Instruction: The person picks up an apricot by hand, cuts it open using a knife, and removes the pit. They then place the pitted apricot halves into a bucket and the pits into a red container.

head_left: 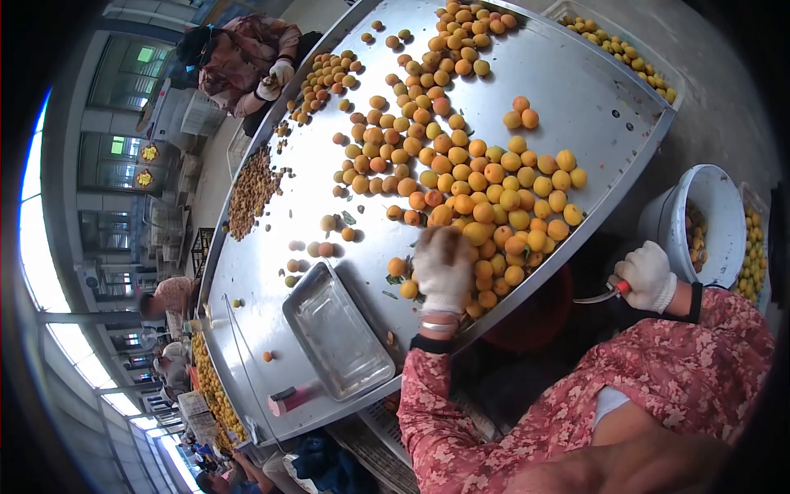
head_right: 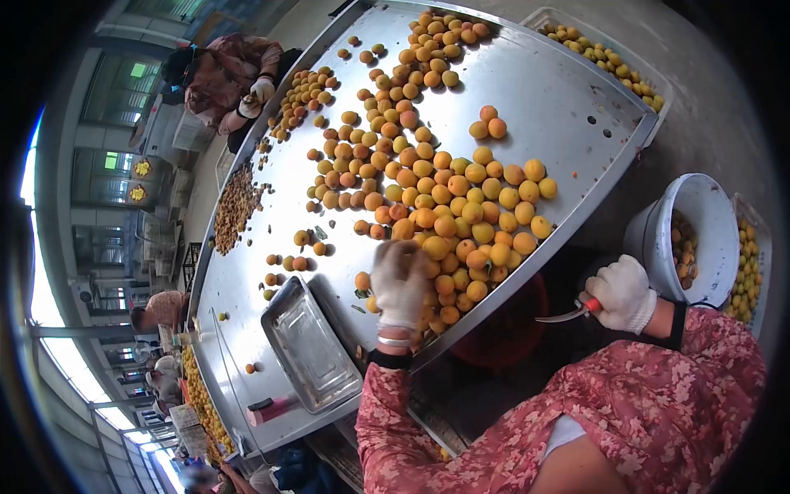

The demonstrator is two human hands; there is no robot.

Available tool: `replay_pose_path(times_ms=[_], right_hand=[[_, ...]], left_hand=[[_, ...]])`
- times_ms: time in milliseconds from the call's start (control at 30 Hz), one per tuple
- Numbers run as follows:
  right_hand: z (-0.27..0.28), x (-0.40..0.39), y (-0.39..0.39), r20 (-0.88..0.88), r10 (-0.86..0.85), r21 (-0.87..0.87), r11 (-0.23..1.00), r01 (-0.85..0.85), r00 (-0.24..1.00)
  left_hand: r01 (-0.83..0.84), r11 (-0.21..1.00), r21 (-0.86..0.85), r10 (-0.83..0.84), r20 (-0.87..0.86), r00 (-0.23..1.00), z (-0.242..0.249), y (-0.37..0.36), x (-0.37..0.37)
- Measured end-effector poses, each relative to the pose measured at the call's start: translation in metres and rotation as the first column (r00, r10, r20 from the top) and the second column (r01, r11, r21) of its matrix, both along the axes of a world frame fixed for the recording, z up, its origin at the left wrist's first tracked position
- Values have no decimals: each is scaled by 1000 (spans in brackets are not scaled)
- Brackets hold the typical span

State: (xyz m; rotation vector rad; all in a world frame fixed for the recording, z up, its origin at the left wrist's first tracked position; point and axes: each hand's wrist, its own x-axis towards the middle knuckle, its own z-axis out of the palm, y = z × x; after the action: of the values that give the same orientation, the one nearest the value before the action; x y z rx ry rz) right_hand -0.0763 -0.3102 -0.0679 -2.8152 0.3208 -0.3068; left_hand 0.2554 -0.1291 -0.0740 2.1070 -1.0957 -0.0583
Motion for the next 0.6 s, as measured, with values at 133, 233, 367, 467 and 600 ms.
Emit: replay_pose_path(times_ms=[133,233,367,467,600], right_hand=[[-1,0,3,11,-10,-14,1000,11,1000],[-1,2,2,2,-13,-39,999,13,1000],[-1,3,3,-81,-32,-24,999,30,996],[-2,2,3,-23,-35,6,999,35,999],[-2,3,1,7,-24,9,1000,24,1000]], left_hand=[[79,972,219,-131,231,964,11,-14,-45],[211,968,138,-245,323,914,12,-15,-55],[309,949,61,-315,140,939,22,3,-41],[46,996,74,-58,162,985,18,35,-3],[-201,926,321,180,93,979,22,83,50]])
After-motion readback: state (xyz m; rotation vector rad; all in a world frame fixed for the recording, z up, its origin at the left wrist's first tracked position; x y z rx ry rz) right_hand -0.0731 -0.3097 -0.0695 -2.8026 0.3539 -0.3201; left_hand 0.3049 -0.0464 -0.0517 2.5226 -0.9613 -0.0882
